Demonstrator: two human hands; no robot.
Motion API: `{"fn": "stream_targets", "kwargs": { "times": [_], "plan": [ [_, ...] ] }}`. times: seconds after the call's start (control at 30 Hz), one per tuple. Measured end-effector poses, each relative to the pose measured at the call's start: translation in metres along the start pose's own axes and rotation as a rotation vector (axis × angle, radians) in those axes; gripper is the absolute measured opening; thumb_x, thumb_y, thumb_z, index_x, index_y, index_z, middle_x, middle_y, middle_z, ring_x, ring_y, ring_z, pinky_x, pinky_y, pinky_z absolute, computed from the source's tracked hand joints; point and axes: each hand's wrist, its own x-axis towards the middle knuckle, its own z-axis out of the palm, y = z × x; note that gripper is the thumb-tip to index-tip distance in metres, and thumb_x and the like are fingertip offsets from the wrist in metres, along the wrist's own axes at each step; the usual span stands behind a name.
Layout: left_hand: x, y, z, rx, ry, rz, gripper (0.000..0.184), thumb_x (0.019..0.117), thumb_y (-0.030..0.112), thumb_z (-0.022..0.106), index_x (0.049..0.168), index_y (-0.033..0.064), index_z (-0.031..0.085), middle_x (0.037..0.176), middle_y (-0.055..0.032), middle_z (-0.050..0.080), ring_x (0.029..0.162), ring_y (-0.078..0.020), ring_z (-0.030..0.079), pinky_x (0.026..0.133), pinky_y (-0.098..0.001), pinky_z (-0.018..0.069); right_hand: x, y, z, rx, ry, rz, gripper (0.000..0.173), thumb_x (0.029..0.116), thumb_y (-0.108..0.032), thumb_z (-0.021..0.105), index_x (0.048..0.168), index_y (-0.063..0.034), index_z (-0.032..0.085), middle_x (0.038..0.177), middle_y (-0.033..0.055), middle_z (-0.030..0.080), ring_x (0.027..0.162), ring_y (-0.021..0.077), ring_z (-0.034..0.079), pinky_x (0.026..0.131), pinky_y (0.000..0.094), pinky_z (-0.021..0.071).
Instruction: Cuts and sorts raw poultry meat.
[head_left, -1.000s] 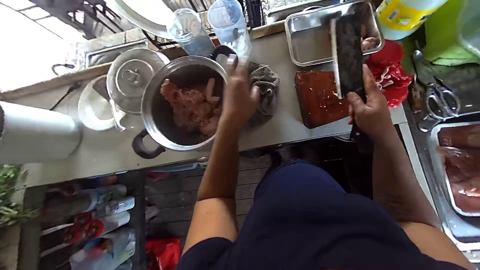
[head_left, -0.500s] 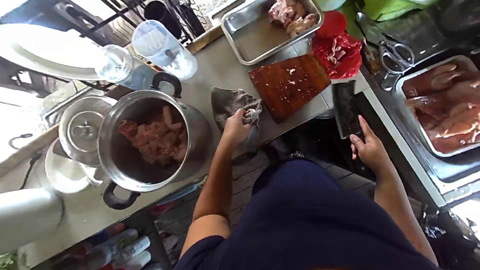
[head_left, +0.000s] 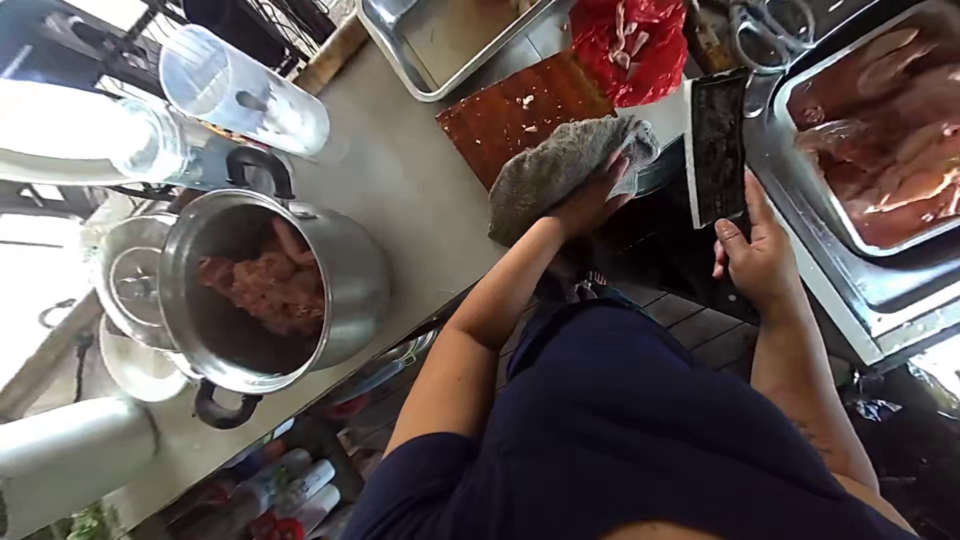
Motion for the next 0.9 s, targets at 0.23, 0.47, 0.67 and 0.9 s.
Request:
{"fn": "stream_targets", "kwargs": {
  "times": [0.23,0.47,0.67,0.9],
  "plan": [
    [-0.014,0.004,-0.01,0.028,0.061,-0.004,0.057,0.106,0.01,0.05,0.159,-0.0002,0.032,0.159,-0.0192,0.044,0.145,-0.0276,0.047,0.122,-0.0426,0.0349,0.01,0.009,0.019,-0.133,-0.117,-0.129,0.065,0.1093,-0.024,0.047,0.167,-0.0256,0.016,0.076,0.0154,0.064,0.054,0.0241,0.059,0.056,0.0471,0.055],
    [-0.09,-0.028,0.021,0.686,0.762,-0.035,0.049,0.0965,0.011,0.062,0.145,0.0115,0.058,0.149,-0.0162,0.057,0.143,-0.039,0.047,0.119,-0.0551,0.0311,0.016,0.03,0.019,-0.331,-0.281,-0.084,0.062,0.1098,-0.031,0.044,0.166,-0.0261,0.019,0.088,0.0252,0.07,0.068,0.0395,0.066,0.07,0.0609,0.0536],
    [-0.13,-0.065,0.039,0.907,0.546,0.157,0.034,0.1031,0.001,0.048,0.133,0.0004,0.063,0.148,-0.012,0.059,0.143,-0.0273,0.049,0.12,-0.0414,0.0305,0.035,-0.001,0.013,-0.469,-0.347,-0.114,0.063,0.1103,-0.03,0.043,0.167,-0.0264,0.016,0.112,0.0346,0.067,0.086,0.0543,0.067,0.077,0.073,0.048],
    [-0.172,-0.064,0.034,0.657,0.49,-0.078,0.054,0.0996,0.04,0.062,0.137,0.0002,0.061,0.131,-0.0281,0.063,0.122,-0.0475,0.06,0.104,-0.059,0.0459,0.057,0.0,0.022,-0.252,-0.386,-0.164,0.062,0.1098,-0.024,0.045,0.166,-0.0252,0.019,0.109,0.0156,0.066,0.06,0.0166,0.055,0.055,0.0367,0.0511]
  ]
}}
